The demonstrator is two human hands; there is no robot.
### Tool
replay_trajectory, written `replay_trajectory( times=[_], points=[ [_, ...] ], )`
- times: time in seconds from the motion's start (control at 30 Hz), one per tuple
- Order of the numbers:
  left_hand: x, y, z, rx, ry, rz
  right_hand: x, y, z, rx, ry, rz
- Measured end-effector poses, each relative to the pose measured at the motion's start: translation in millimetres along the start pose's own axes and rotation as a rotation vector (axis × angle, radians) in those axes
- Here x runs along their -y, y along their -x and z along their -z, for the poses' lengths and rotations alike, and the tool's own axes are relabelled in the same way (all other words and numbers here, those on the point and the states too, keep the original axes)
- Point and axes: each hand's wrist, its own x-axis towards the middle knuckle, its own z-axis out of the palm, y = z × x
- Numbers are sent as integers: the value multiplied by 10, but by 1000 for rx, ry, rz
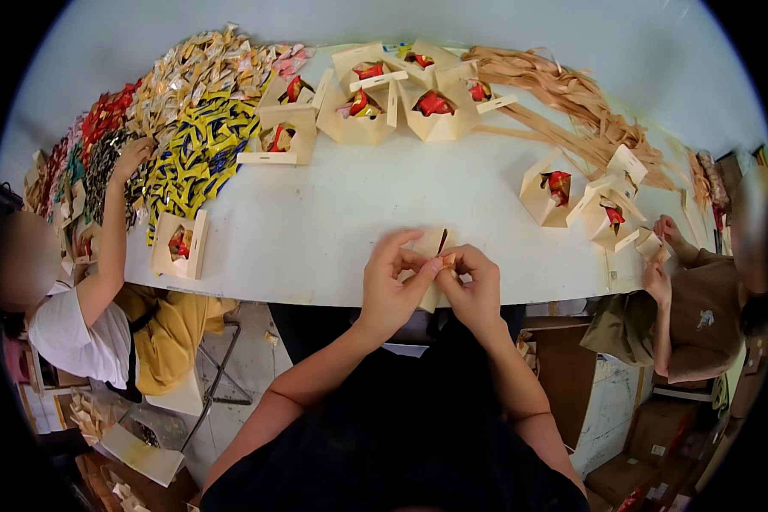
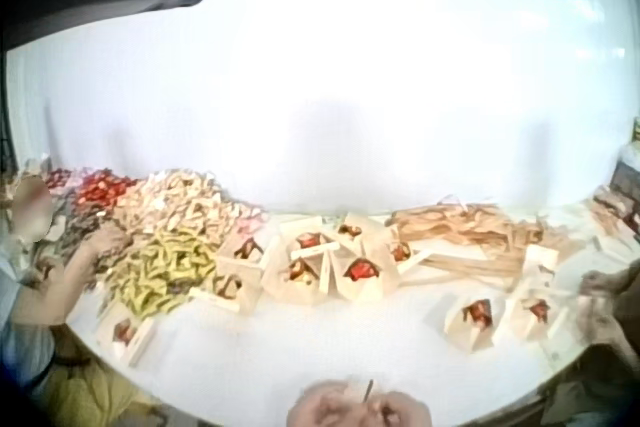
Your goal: The person assembles small wooden gift boxes by inserting a wrapped item into the base and securing it with a ribbon. They pick up a box, place a wrapped item inside, and then tie a ribbon around the box to close it. The finished boxes are placed on the table.
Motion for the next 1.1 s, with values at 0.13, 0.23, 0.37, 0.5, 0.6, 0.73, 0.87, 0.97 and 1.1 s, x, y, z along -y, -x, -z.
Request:
replay_trajectory(
  times=[0.13,0.23,0.37,0.5,0.6,0.73,0.87,0.97,1.1],
  points=[
    [-21,-68,155,176,-26,156,-62,24,-77,-90,-82,10],
    [0,-85,202,201,25,199,-41,39,-34,-15,-220,-5],
    [46,-72,228,173,90,243,-45,84,116,130,-329,-10],
    [152,-19,349,43,29,177,-159,234,110,-48,-395,-102],
    [10,154,412,48,-81,102,-158,441,299,-107,-332,-137],
    [-341,457,793,-239,-421,-234,50,847,1220,-44,-258,-123],
    [-488,634,1901,-944,-903,-482,318,1308,2463,141,149,-40],
    [-561,651,2953,-1290,-795,-616,504,1464,2848,114,270,-66],
    [-735,539,3966,-1211,-462,-297,548,1237,2494,28,269,7]
  ],
)
